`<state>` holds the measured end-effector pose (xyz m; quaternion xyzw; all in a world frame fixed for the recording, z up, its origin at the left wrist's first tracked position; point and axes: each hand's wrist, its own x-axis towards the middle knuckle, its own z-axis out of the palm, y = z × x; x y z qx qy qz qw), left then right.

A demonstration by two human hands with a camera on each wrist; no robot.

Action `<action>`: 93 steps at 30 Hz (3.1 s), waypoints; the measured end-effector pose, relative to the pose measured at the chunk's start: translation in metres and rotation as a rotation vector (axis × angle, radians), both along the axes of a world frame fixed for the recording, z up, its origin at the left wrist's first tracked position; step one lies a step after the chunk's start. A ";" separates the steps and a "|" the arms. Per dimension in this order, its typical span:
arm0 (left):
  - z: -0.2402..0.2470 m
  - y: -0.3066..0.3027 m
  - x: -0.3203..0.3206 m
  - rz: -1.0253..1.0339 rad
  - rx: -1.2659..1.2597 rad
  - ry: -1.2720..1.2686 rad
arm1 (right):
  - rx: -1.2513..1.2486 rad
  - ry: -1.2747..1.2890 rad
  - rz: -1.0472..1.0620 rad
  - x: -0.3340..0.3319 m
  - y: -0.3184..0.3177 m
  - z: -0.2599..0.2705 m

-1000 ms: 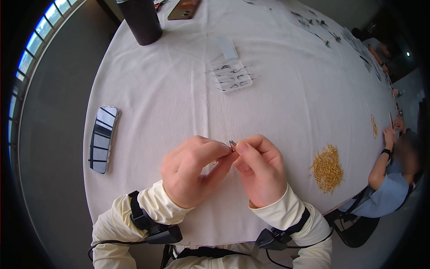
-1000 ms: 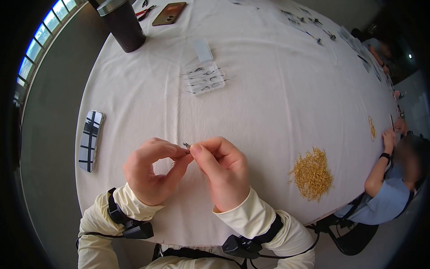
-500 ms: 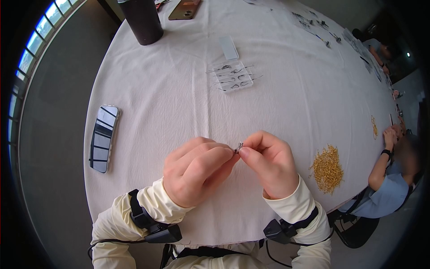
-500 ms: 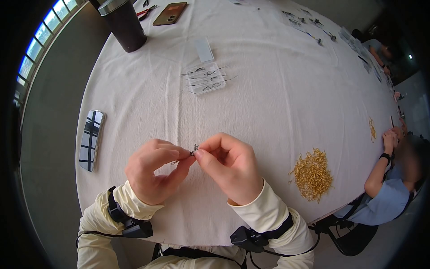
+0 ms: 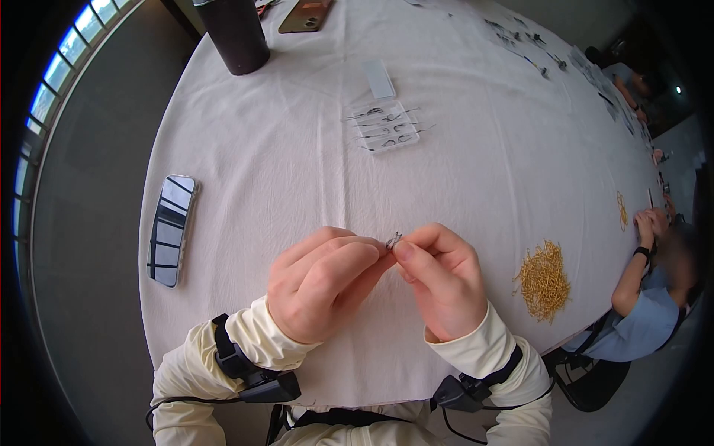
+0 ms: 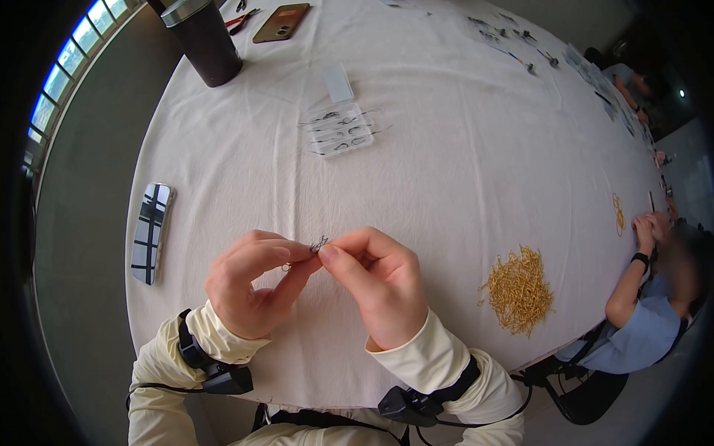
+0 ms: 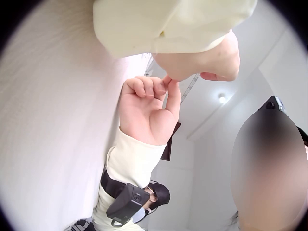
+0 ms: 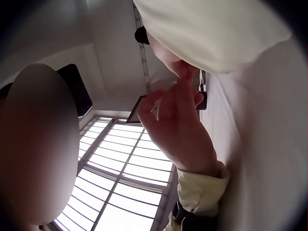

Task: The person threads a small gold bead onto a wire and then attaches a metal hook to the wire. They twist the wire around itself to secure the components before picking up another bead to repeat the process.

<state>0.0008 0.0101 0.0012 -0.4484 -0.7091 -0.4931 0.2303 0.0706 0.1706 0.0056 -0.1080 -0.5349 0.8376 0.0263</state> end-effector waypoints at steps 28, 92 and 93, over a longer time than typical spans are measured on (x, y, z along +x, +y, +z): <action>0.000 -0.010 -0.001 -0.209 0.016 -0.245 | -0.075 0.070 0.242 -0.008 0.019 -0.004; 0.002 -0.009 -0.008 -0.171 0.078 -0.822 | 0.900 0.269 0.003 -0.009 0.018 0.018; 0.002 -0.008 -0.008 -0.178 0.101 -0.842 | 0.900 0.269 0.003 -0.009 0.018 0.018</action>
